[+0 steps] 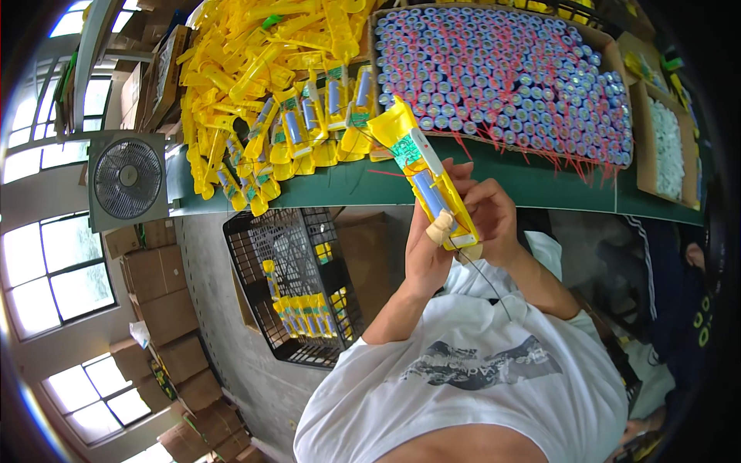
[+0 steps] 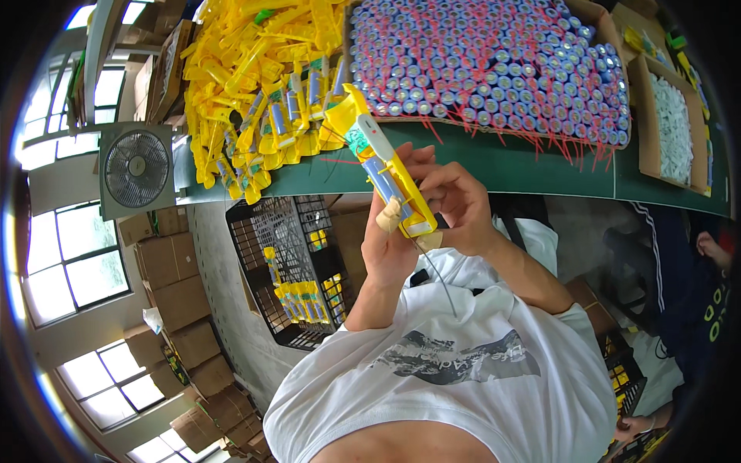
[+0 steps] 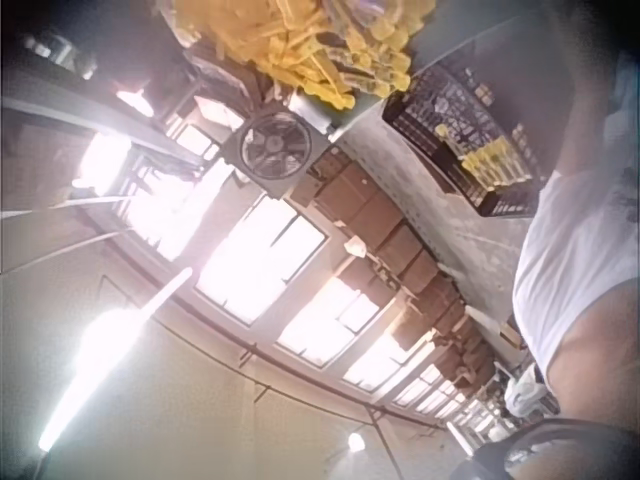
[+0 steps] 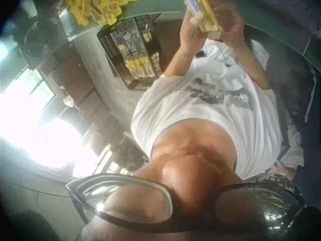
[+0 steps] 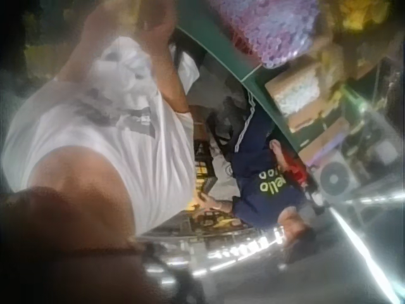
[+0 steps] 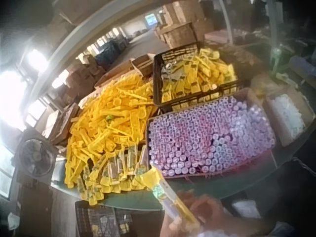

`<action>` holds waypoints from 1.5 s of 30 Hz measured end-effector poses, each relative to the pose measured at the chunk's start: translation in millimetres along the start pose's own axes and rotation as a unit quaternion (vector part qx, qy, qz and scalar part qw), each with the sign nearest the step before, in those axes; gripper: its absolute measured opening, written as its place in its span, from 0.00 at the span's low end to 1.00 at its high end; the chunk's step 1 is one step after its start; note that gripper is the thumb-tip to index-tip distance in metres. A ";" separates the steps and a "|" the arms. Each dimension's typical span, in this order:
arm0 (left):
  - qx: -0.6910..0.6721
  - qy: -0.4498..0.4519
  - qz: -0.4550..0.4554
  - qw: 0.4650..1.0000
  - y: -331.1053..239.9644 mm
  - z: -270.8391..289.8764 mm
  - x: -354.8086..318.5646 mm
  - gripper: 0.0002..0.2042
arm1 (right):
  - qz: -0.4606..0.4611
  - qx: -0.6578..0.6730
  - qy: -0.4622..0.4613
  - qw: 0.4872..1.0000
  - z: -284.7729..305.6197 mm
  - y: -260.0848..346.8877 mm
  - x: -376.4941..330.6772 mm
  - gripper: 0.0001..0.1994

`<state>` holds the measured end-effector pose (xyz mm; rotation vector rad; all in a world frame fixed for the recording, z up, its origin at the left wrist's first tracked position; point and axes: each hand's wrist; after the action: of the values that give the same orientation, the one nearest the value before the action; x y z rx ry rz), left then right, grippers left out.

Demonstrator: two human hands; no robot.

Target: The person assembles flashlights by inserting small switch components into yellow plastic flashlight casings by hand and placing the assembled units into a crate.

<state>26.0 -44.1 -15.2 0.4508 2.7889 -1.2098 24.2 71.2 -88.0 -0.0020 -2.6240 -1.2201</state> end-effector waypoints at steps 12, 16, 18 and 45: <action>0.081 0.071 -0.047 0.993 34.3 -60.3 19.6 0.35 | 0.071 0.067 0.121 0.988 48.7 57.8 7.3 0.36; 0.059 0.018 -0.070 0.996 45.2 -69.4 21.4 0.21 | 0.098 0.073 0.045 0.991 44.0 50.8 9.2 0.41; 0.053 -0.027 -0.082 0.995 48.0 -71.8 21.1 0.19 | 0.114 0.043 0.048 0.991 46.7 55.5 9.1 0.42; -0.006 -0.148 -0.259 0.954 54.7 -45.0 48.8 0.15 | -0.008 -0.185 -0.076 0.980 8.5 68.7 -1.6 0.26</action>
<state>-2.1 35.6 -31.4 -0.4632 2.7173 -1.2083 31.1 122.4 -41.9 -0.1461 -2.4787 -1.7593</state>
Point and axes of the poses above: each hand's wrist, its own x-axis towards the middle knuckle, its own z-axis out of the back of the hand, y = z × x, and after that the axes turned 4 degrees about -x, right-handed
